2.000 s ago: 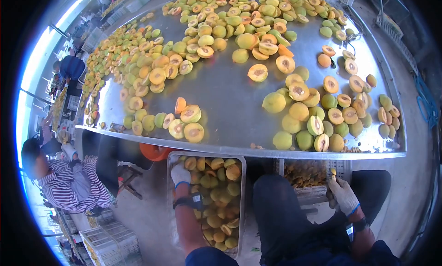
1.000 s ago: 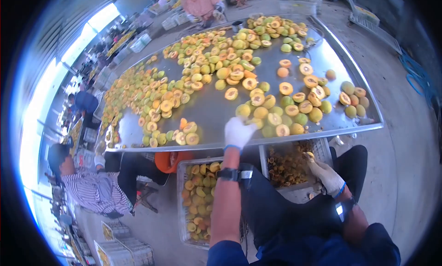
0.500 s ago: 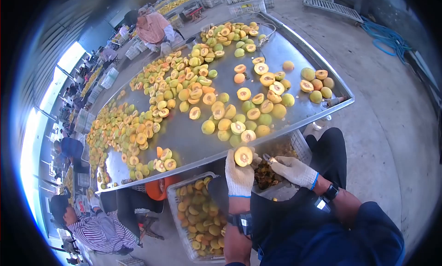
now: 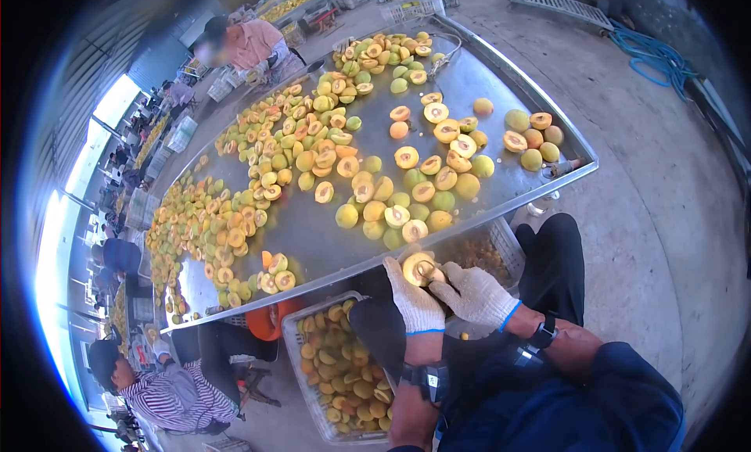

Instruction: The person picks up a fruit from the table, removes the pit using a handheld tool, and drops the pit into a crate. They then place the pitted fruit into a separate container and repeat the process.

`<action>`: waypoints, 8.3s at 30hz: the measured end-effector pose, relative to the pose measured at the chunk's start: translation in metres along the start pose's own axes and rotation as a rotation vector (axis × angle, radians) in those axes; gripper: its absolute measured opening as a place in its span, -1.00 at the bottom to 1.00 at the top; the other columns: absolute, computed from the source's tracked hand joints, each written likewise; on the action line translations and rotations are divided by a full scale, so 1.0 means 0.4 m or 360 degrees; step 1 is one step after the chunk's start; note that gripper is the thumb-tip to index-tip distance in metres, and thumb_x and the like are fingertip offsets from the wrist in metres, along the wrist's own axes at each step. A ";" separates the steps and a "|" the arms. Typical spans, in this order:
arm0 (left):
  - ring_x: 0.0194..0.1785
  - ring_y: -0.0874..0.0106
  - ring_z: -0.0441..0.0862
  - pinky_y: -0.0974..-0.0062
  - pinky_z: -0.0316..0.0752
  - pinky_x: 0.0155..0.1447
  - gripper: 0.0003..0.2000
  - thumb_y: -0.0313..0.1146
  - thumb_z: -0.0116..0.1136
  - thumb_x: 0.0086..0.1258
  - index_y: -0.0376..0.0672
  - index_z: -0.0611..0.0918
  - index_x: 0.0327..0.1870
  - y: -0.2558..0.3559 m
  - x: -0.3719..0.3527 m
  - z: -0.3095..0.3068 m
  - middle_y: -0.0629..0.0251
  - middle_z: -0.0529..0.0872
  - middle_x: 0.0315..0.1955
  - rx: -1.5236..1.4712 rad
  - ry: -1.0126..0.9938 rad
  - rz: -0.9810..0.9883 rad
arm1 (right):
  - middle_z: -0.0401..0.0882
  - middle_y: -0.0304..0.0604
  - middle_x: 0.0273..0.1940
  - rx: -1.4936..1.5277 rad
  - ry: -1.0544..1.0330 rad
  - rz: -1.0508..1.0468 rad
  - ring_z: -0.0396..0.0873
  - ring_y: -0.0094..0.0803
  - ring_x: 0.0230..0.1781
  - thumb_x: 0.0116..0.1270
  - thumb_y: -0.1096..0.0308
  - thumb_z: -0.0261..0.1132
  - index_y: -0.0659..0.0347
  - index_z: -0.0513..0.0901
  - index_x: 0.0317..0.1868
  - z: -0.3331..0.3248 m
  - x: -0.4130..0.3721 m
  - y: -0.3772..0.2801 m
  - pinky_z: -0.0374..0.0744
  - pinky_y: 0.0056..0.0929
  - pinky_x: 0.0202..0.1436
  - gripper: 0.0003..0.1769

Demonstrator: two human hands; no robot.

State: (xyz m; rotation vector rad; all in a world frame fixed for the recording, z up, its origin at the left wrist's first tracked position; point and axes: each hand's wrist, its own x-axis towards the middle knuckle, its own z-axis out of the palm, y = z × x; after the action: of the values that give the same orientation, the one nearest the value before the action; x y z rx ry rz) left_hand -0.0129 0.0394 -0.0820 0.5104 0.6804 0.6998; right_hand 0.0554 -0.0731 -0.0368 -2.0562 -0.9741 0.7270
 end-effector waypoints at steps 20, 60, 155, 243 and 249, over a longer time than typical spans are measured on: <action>0.46 0.02 0.53 0.03 0.44 0.54 -0.42 -0.40 0.15 0.51 -0.31 0.40 0.54 0.051 0.001 -0.084 -0.06 0.55 0.40 0.0101 -0.0720 -0.0062 | 0.75 0.23 -0.23 0.0557 -0.0059 0.0138 0.75 0.19 -0.19 0.62 -0.05 0.18 0.33 0.66 -0.04 -0.041 -0.027 0.026 0.64 -0.05 -0.03 -0.49; -0.23 0.19 0.64 0.23 0.63 -0.11 -0.50 0.13 -0.08 0.74 -0.24 0.55 -0.03 0.027 -0.062 0.063 0.06 0.66 -0.22 0.0117 0.0049 0.0114 | 0.73 0.32 -0.29 0.0197 -0.0380 0.0061 0.73 0.29 -0.27 0.67 -0.09 0.01 0.34 0.66 0.09 -0.041 -0.028 -0.003 0.64 0.10 -0.14 -0.41; 0.11 -0.17 0.70 -0.02 0.56 0.25 -0.52 -0.13 0.30 0.39 -0.28 0.69 0.22 0.441 0.185 -1.073 -0.22 0.75 0.02 0.2456 0.1675 0.1016 | 0.47 -0.29 -0.59 0.0169 -0.0103 0.0609 0.46 -0.52 -0.72 0.62 0.17 0.16 0.27 0.54 -0.09 0.097 0.024 0.316 0.41 -0.42 -0.67 -0.71; 0.06 -0.17 0.71 -0.07 0.58 0.18 -0.52 -0.08 0.37 0.32 -0.27 0.69 0.11 -0.038 0.291 0.025 -0.15 0.77 -0.04 0.3013 0.0178 0.1134 | 0.59 -0.29 -0.44 0.0844 -0.0318 0.0535 0.55 -0.56 -0.52 0.54 0.05 0.28 0.25 0.69 0.09 -0.091 -0.044 0.281 0.52 -0.44 -0.42 -0.58; -0.13 0.18 0.71 0.26 0.60 0.07 -0.70 -0.25 0.28 0.50 -0.31 0.69 0.05 -0.002 0.158 0.050 0.18 0.76 -0.18 0.1638 0.0068 0.1136 | 0.63 -0.27 -0.36 0.0839 -0.0333 0.0283 0.57 -0.55 -0.33 0.54 0.09 0.28 0.24 0.67 0.11 -0.121 -0.060 0.274 0.55 -0.43 -0.22 -0.61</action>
State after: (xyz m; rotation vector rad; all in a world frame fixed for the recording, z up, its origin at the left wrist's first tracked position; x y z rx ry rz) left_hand 0.0378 0.0806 -0.0939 1.7463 0.8830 0.9939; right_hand 0.1212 -0.1590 -0.0932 -1.6328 -0.6225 1.1724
